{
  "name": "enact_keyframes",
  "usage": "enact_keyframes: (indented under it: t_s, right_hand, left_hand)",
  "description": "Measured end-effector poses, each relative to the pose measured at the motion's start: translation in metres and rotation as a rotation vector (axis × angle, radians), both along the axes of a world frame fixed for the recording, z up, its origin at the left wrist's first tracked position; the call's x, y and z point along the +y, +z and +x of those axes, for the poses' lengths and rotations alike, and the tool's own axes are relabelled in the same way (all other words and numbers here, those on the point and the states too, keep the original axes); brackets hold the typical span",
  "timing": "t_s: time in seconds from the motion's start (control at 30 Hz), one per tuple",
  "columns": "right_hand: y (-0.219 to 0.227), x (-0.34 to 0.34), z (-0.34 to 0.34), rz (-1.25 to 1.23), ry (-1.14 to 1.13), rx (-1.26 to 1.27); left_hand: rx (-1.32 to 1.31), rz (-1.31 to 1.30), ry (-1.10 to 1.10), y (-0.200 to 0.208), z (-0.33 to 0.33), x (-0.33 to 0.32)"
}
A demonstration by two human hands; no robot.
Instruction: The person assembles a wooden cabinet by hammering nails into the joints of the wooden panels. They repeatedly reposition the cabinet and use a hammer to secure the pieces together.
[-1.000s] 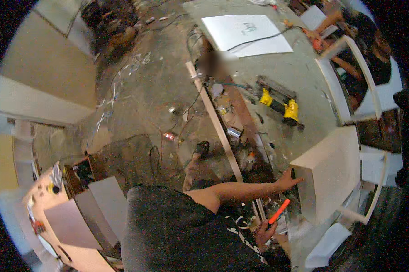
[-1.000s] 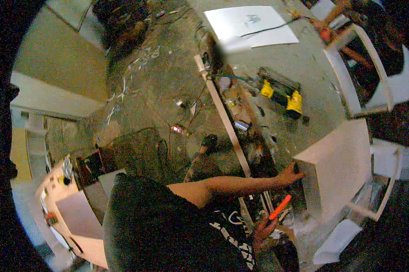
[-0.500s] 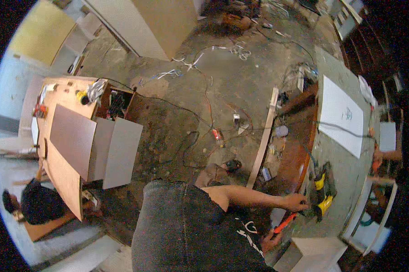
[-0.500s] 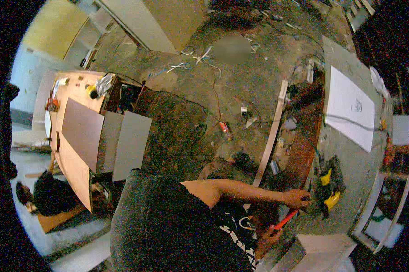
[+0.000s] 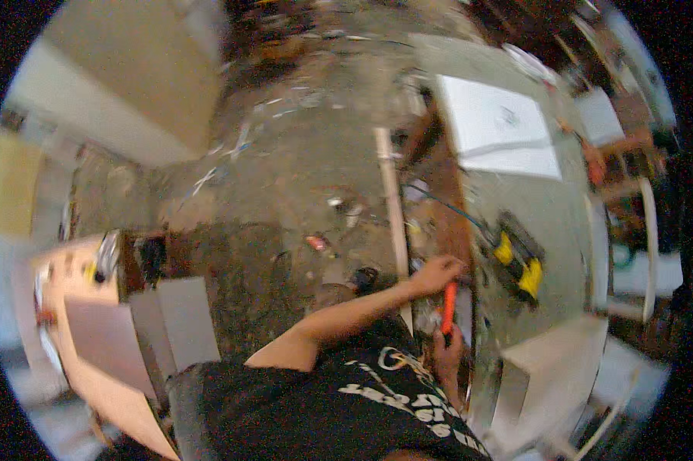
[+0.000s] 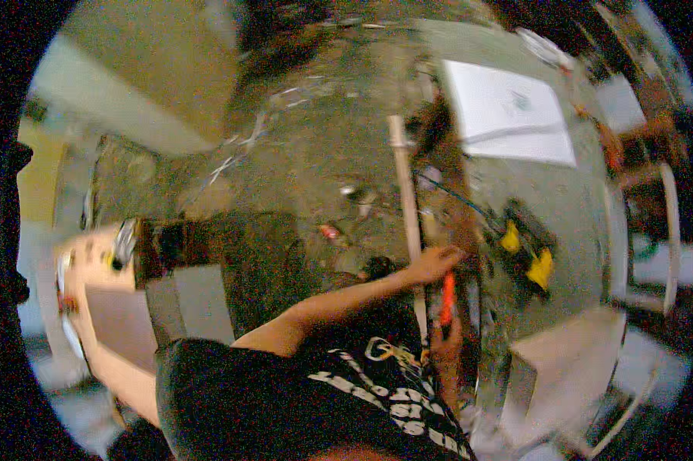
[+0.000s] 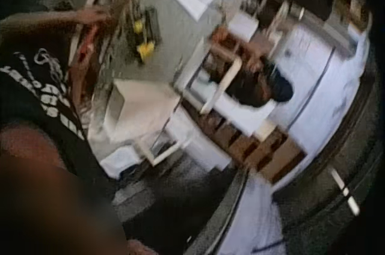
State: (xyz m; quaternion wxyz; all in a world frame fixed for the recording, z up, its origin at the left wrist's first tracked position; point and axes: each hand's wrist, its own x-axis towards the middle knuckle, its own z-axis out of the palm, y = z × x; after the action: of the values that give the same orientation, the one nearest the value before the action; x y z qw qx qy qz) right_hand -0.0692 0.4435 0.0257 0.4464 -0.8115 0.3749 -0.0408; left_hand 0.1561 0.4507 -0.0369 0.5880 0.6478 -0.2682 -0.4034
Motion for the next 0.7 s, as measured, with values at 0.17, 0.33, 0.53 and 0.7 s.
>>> enact_keyframes:
  t_s: [0.17, 0.33, 0.53, 0.7]
  right_hand:
    - [0.001, -0.002, -0.023, -0.025, -0.054, -0.011]
    - [0.032, -0.008, -0.064, 0.063, -0.198, 0.038]
    - [0.099, 0.018, -0.114, -0.464, -0.645, -0.185]
    - [0.129, 0.042, -0.192, -0.479, -1.091, 0.038]
  left_hand:
    - [-0.003, 0.032, -0.175, -0.025, -0.018, 0.002]
    - [0.440, 0.113, -0.537, -0.051, -0.023, -0.019]
    - [0.648, 0.190, -0.908, -0.017, -0.119, -0.044]
    - [0.769, 0.148, -0.867, 0.006, -0.226, -0.086]
